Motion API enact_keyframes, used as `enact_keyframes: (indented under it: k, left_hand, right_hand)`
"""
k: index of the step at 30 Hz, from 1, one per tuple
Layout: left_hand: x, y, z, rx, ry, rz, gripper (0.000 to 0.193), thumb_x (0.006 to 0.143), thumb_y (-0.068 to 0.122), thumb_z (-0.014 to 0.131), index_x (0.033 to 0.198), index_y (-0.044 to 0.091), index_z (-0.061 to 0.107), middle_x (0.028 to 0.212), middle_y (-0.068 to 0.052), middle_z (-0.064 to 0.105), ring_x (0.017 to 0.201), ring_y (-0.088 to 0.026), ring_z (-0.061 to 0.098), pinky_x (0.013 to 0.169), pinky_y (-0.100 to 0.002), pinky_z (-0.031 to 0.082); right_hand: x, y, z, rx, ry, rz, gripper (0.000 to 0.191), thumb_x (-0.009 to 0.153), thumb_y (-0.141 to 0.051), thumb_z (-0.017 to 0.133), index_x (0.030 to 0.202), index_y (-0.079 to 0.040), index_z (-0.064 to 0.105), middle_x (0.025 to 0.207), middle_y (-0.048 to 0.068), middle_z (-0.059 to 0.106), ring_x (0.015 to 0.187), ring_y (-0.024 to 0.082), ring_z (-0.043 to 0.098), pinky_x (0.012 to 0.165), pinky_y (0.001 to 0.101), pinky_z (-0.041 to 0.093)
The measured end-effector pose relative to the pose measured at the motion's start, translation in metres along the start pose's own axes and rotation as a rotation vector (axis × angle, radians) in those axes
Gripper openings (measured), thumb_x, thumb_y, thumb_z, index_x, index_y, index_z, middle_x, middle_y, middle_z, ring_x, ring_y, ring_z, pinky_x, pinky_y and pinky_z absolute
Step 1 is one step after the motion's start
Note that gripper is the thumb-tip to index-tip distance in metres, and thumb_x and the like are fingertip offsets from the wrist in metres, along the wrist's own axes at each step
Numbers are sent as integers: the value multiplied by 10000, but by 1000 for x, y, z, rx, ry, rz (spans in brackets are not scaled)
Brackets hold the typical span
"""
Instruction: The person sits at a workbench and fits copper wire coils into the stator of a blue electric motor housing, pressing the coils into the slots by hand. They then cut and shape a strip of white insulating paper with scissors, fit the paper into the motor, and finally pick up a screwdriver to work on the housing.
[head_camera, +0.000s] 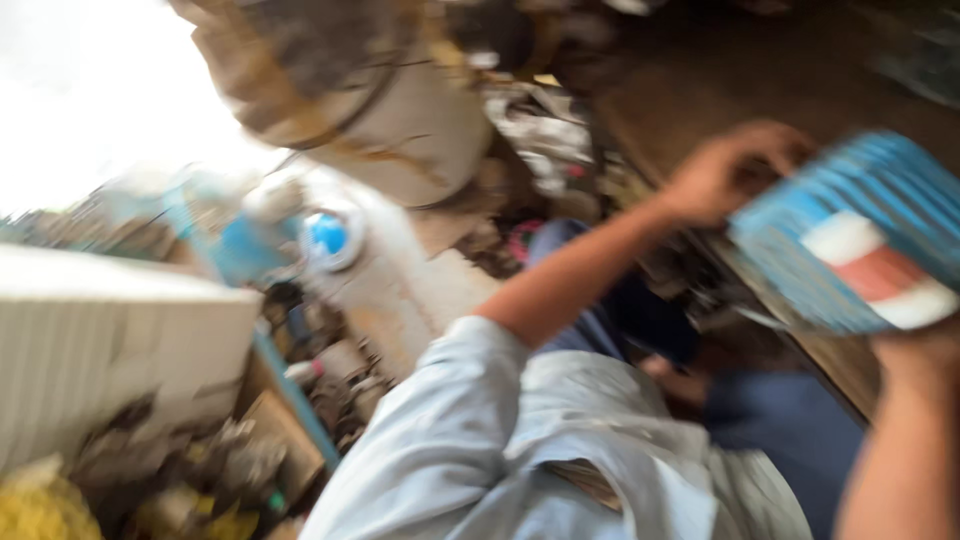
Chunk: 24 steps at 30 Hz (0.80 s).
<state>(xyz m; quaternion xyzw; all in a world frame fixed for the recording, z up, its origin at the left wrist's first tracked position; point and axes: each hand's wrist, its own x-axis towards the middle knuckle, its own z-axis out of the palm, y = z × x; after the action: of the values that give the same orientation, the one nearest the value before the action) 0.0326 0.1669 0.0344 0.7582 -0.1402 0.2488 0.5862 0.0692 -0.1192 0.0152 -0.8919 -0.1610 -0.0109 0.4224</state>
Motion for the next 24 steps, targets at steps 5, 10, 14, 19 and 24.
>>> enact_keyframes:
  k: [5,10,14,19,24]
  left_hand:
    - [-19,3,-4,35,93,-54,228,818,28,813,1001,118,712,1308,-106,665,1273,-276,618,1087,-394,553]
    - [-28,-24,-11,-70,-57,-247,226,824,31,810,1008,116,710,1308,-106,665,1269,-274,618,1085,-393,553]
    - [-27,-35,-1,-50,-205,-293,225,829,33,807,1014,114,708,1308,-107,665,1267,-272,619,1084,-392,554]
    - [-26,-33,3,-23,-244,-301,223,836,35,804,1022,111,706,1308,-107,666,1263,-271,620,1083,-392,554]
    - [-26,-34,-5,-3,-271,-327,222,842,38,801,1030,108,704,1308,-107,666,1260,-269,620,1081,-391,554]
  right_hand:
    - [-11,-3,-4,-3,377,-262,681,1016,-45,793,1561,-183,410,1489,40,506,1420,191,500,1223,319,420]
    - [-41,-15,-14,132,196,-378,723,1007,-34,808,1585,-185,400,1528,45,502,1461,198,496,1258,326,416]
    - [-31,-41,-39,281,30,-365,713,922,-63,855,1493,-150,437,1449,12,567,1396,208,566,1217,338,470]
    - [-18,-57,-66,294,2,-445,656,851,-90,893,1368,-130,491,1323,14,607,1300,216,608,1162,358,504]
    - [-24,-60,-55,212,81,-336,682,798,-80,877,1338,-128,464,1312,51,586,1307,260,597,1123,362,516]
